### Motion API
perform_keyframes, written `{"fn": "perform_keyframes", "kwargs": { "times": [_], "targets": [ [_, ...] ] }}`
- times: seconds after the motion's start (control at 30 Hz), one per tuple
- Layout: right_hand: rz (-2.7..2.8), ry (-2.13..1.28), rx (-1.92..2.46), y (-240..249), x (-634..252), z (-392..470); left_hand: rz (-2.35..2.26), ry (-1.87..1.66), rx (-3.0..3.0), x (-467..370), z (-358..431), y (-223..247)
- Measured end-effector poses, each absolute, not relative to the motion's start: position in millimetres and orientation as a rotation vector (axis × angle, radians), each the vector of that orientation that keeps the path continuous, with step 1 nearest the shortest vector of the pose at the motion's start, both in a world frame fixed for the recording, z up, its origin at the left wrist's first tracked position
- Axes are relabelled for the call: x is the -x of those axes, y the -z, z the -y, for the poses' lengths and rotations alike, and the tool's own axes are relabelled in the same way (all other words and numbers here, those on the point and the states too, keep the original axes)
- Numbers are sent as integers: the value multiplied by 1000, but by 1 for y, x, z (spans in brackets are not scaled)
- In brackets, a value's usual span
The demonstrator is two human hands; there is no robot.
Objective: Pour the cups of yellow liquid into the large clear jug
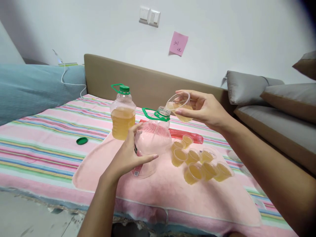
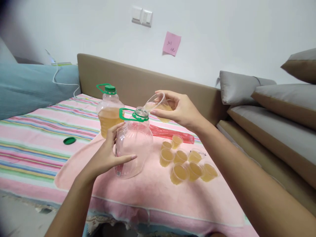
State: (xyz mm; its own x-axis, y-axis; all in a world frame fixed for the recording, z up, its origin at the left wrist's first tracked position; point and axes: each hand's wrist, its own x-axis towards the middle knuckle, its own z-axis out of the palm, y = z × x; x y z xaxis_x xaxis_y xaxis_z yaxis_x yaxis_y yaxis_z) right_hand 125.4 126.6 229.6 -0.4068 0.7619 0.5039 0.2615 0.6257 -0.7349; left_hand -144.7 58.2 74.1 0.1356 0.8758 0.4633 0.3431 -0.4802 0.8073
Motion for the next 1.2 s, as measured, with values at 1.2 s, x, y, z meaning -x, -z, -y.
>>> {"fn": "perform_keyframes", "kwargs": {
  "times": [1.2],
  "targets": [
    [2088, -719, 843, -250, -122, -128, -1191, -1323, -1923, 146, -59, -74]
  ]
}}
